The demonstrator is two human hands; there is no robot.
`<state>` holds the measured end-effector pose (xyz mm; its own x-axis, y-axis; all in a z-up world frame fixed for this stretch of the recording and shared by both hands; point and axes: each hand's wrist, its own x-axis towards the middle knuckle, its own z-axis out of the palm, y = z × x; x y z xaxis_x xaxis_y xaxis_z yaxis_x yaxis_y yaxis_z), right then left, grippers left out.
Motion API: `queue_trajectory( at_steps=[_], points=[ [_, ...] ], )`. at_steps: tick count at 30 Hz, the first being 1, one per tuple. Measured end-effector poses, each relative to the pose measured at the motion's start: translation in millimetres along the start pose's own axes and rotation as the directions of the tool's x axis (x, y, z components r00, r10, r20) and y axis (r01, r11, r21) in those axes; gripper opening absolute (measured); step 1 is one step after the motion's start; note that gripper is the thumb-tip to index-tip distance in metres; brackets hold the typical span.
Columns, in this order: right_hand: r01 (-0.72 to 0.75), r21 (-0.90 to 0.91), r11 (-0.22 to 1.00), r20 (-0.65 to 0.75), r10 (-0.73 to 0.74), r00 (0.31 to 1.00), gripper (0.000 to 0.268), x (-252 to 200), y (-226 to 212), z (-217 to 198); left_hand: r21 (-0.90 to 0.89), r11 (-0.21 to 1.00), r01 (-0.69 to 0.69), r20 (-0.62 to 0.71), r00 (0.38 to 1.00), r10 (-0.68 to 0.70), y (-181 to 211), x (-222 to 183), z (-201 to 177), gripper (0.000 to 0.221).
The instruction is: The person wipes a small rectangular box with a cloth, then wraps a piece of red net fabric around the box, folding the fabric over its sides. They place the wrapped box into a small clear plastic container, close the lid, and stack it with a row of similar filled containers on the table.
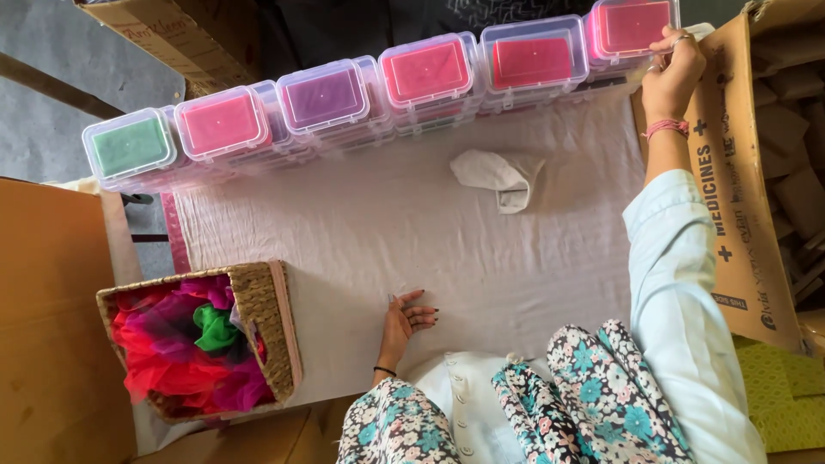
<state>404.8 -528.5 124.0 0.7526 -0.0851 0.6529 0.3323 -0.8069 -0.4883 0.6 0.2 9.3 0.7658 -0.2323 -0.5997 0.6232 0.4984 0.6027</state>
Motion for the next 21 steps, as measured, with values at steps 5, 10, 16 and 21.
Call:
queue_trajectory(
  at_steps=[5, 10, 16, 21],
  points=[
    [-0.106, -0.028, 0.994, 0.013, 0.107, 0.994, 0.035, -1.0, -9.9, -1.1, 0.007, 1.000, 0.006, -0.011, 1.000, -0.006, -0.4, 1.3, 1.5, 0.077],
    [-0.012, -0.121, 0.993, -0.187, -0.011, 0.982, 0.050, -62.7, -76.7, -3.5, 0.031, 0.999, -0.011, -0.002, 1.000, 0.011, -1.9, 0.8, -0.1, 0.078],
    [-0.270, 0.061, 0.961, 0.183, 0.255, 0.950, 0.062, -291.7, -179.9, -39.5, 0.042, 0.999, -0.020, 0.025, 1.000, 0.019, -9.3, 4.6, -6.6, 0.079],
    [-0.318, -0.019, 0.948, 0.185, 0.316, 0.931, 0.041, -393.7, -253.6, -123.4, 0.009, 1.000, 0.002, 0.012, 1.000, -0.002, -14.7, 8.3, -10.3, 0.079]
  ],
)
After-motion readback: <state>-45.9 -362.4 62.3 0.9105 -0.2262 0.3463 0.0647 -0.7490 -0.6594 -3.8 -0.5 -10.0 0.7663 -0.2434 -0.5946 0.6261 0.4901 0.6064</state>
